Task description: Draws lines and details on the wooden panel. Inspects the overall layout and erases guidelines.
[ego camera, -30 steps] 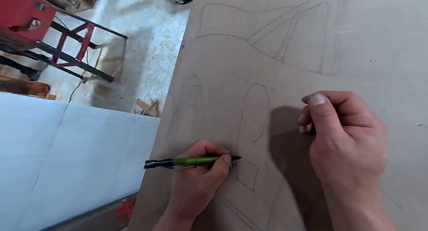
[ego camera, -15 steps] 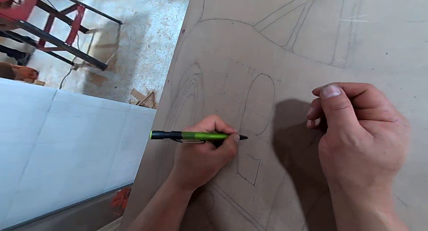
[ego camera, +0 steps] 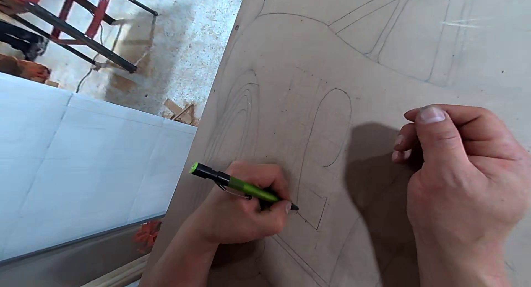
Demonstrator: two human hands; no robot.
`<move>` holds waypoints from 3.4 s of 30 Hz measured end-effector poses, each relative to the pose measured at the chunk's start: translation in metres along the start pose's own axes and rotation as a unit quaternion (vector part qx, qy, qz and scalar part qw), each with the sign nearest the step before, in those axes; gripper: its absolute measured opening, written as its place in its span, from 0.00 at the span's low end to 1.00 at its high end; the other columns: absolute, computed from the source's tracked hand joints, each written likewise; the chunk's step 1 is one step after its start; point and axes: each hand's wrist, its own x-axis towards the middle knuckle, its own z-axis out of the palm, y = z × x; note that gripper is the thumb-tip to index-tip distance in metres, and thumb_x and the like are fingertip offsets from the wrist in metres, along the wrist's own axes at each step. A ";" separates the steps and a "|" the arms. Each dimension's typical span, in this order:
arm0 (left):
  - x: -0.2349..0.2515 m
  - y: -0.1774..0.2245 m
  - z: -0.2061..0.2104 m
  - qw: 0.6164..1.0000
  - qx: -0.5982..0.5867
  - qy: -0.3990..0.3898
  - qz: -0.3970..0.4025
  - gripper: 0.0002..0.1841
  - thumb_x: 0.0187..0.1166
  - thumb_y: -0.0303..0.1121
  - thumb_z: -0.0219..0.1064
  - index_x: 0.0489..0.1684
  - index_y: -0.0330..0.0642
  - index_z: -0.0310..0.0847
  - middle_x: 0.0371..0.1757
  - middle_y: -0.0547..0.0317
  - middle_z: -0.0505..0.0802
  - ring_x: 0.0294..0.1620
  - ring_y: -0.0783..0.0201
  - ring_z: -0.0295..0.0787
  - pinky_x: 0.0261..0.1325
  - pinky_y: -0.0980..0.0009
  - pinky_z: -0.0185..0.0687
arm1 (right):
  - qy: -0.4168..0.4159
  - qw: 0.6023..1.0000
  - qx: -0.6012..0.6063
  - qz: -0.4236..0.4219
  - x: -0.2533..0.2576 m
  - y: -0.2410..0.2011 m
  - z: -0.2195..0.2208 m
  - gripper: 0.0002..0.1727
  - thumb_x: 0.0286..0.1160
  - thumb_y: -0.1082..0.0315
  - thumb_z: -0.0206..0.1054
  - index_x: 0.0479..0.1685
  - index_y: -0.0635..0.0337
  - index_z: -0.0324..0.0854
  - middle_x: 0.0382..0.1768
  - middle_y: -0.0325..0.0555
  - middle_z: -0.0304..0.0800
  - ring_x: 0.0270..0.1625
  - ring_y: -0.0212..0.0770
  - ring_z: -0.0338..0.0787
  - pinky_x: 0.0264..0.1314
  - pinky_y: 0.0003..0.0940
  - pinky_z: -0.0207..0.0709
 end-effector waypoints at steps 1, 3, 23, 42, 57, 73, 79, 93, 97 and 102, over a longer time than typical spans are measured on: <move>0.000 0.000 -0.001 1.000 0.001 -0.016 0.005 0.05 0.68 0.31 0.71 0.24 0.48 0.83 0.26 0.71 0.88 0.24 0.80 0.83 0.23 0.83 0.78 | -0.001 1.000 0.000 -0.002 0.000 0.000 0.000 0.10 0.91 0.63 0.58 0.49 0.54 0.84 0.30 0.30 0.86 0.28 0.28 0.87 0.30 0.22 0.84; -0.001 -0.001 -0.003 0.999 0.006 -0.029 0.012 0.05 0.67 0.30 0.71 0.23 0.48 0.82 0.25 0.70 0.88 0.25 0.79 0.83 0.23 0.83 0.79 | -0.003 1.000 0.005 -0.003 0.000 0.000 0.000 0.09 0.91 0.63 0.58 0.49 0.54 0.83 0.30 0.30 0.87 0.29 0.28 0.87 0.30 0.23 0.85; 0.008 0.004 0.023 0.995 0.013 0.099 -0.003 0.03 0.64 0.26 0.74 0.29 0.46 0.87 0.27 0.69 0.90 0.22 0.77 0.83 0.20 0.83 0.79 | 0.002 1.000 0.000 0.003 0.000 -0.002 0.001 0.10 0.91 0.63 0.58 0.48 0.54 0.84 0.30 0.31 0.87 0.29 0.29 0.87 0.30 0.23 0.85; 0.007 0.005 0.027 0.986 0.035 0.158 -0.036 0.03 0.65 0.31 0.75 0.31 0.50 0.87 0.29 0.70 0.92 0.23 0.76 0.85 0.21 0.81 0.82 | 0.002 1.000 -0.009 0.007 -0.001 -0.002 0.001 0.10 0.91 0.63 0.58 0.49 0.54 0.84 0.30 0.30 0.87 0.29 0.28 0.88 0.31 0.22 0.85; 0.007 0.005 0.028 0.983 0.042 0.173 -0.043 0.03 0.66 0.32 0.75 0.30 0.51 0.87 0.29 0.70 0.92 0.22 0.76 0.85 0.20 0.81 0.81 | 0.002 1.000 -0.007 0.005 -0.001 -0.002 0.001 0.10 0.91 0.63 0.57 0.49 0.54 0.84 0.30 0.30 0.87 0.29 0.28 0.88 0.30 0.22 0.85; 0.010 0.005 0.028 0.980 0.016 0.192 -0.055 0.03 0.67 0.31 0.75 0.33 0.51 0.88 0.31 0.65 0.93 0.21 0.70 0.86 0.19 0.76 0.84 | 0.003 1.000 -0.001 0.004 -0.001 -0.002 0.001 0.09 0.91 0.63 0.58 0.48 0.54 0.84 0.30 0.30 0.87 0.29 0.28 0.87 0.30 0.22 0.84; 0.012 0.007 0.030 0.974 0.006 0.214 -0.071 0.03 0.69 0.30 0.76 0.34 0.48 0.88 0.31 0.62 0.93 0.20 0.68 0.86 0.18 0.74 0.85 | 0.003 1.000 -0.002 0.009 -0.001 -0.002 0.001 0.10 0.91 0.63 0.58 0.48 0.53 0.84 0.30 0.30 0.87 0.29 0.28 0.87 0.30 0.22 0.84; 0.018 0.010 0.033 0.967 -0.010 0.240 -0.088 0.03 0.74 0.29 0.75 0.40 0.44 0.89 0.33 0.57 0.94 0.24 0.64 0.90 0.23 0.72 0.89 | 0.002 1.000 -0.007 0.005 -0.001 -0.002 0.001 0.10 0.91 0.62 0.58 0.49 0.53 0.85 0.30 0.30 0.87 0.29 0.27 0.87 0.30 0.21 0.84; 0.018 0.009 0.033 0.968 -0.015 0.236 -0.086 0.03 0.75 0.29 0.75 0.41 0.44 0.89 0.33 0.57 0.94 0.24 0.63 0.91 0.24 0.72 0.91 | 0.002 1.000 -0.009 0.008 -0.001 -0.003 0.001 0.10 0.91 0.62 0.58 0.48 0.53 0.84 0.30 0.30 0.87 0.28 0.27 0.87 0.29 0.21 0.83; 0.018 0.009 0.032 0.970 0.000 0.230 -0.079 0.02 0.74 0.28 0.74 0.39 0.44 0.89 0.32 0.58 0.94 0.22 0.64 0.90 0.22 0.72 0.89 | 0.000 1.000 -0.007 0.004 -0.001 -0.003 0.001 0.10 0.91 0.63 0.57 0.48 0.54 0.84 0.29 0.30 0.86 0.28 0.28 0.87 0.29 0.21 0.83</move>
